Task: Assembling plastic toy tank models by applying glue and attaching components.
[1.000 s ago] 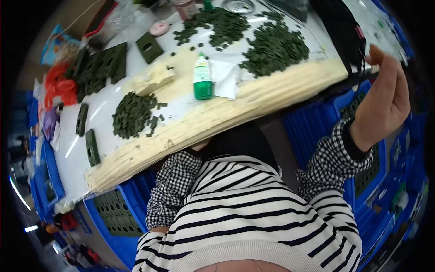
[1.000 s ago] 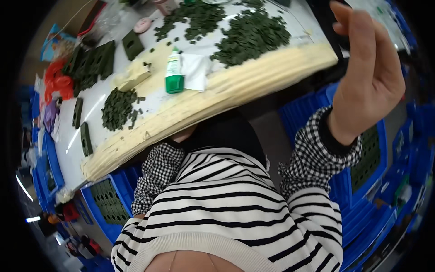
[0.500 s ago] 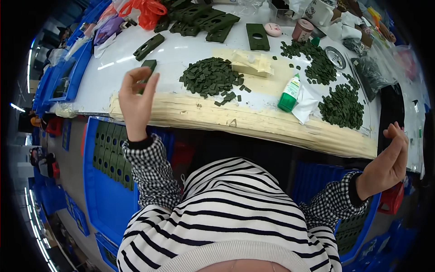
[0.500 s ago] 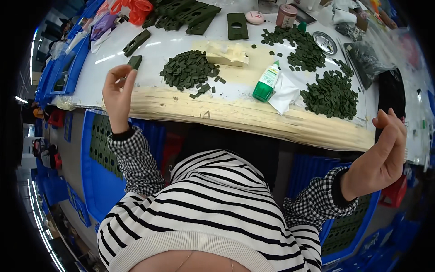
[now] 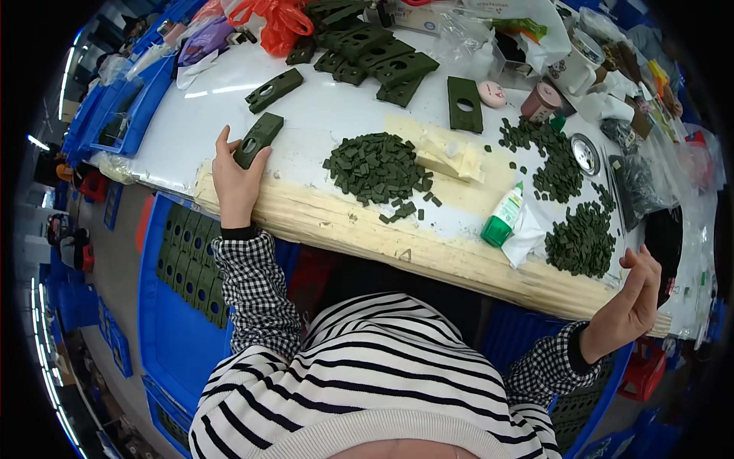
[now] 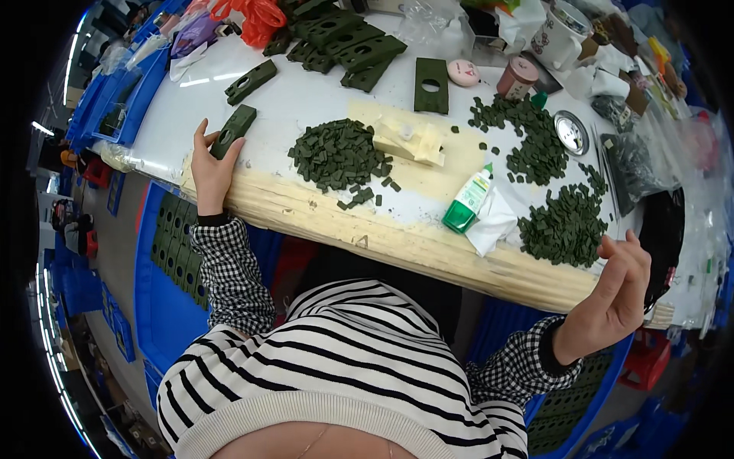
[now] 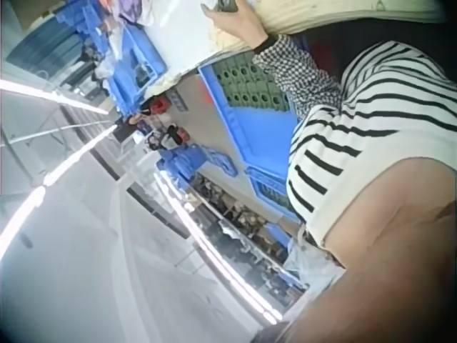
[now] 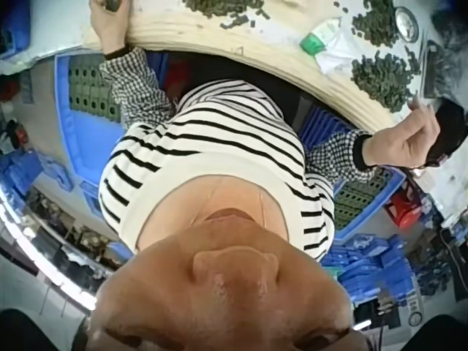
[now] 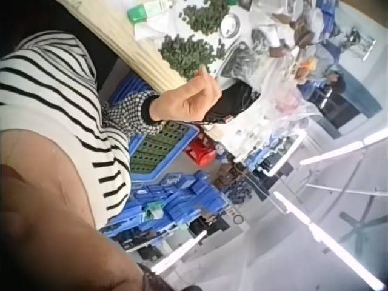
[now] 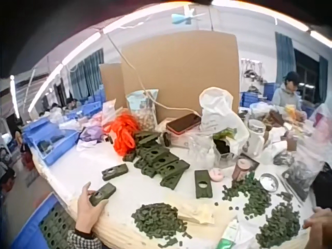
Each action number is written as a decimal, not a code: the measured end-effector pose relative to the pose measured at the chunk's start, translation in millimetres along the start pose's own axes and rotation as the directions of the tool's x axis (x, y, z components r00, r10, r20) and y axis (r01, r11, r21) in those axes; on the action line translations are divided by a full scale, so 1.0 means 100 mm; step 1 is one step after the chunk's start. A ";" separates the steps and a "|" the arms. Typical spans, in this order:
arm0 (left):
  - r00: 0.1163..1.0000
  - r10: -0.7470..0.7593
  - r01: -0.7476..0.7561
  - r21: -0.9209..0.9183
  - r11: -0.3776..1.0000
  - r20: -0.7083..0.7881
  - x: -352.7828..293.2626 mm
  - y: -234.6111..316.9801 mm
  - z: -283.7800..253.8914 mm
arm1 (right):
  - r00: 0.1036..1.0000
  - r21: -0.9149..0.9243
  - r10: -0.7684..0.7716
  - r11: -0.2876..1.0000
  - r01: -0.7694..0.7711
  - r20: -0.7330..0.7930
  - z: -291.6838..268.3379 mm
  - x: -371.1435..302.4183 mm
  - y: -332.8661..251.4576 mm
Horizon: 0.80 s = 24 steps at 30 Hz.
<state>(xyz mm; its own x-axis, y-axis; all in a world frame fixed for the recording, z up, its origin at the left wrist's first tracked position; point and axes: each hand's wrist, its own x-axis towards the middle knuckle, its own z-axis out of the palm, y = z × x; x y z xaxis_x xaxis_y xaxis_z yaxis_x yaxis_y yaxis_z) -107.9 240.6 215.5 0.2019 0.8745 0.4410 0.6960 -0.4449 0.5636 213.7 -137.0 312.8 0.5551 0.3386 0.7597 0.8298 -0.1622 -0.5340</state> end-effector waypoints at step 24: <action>0.991 0.053 -0.064 0.084 0.994 0.122 0.19 0.05 -0.25 | 0.991 0.014 0.035 0.999 -0.037 0.125 0.26 0.01 0.40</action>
<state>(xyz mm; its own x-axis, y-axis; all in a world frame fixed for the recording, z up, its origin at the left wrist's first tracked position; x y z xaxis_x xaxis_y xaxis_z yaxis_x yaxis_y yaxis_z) -117.9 250.3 244.0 0.3210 0.8666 0.3822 0.7373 -0.4819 0.4735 245.5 -119.1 282.4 0.5725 0.4462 0.6879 0.8075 -0.1615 -0.5673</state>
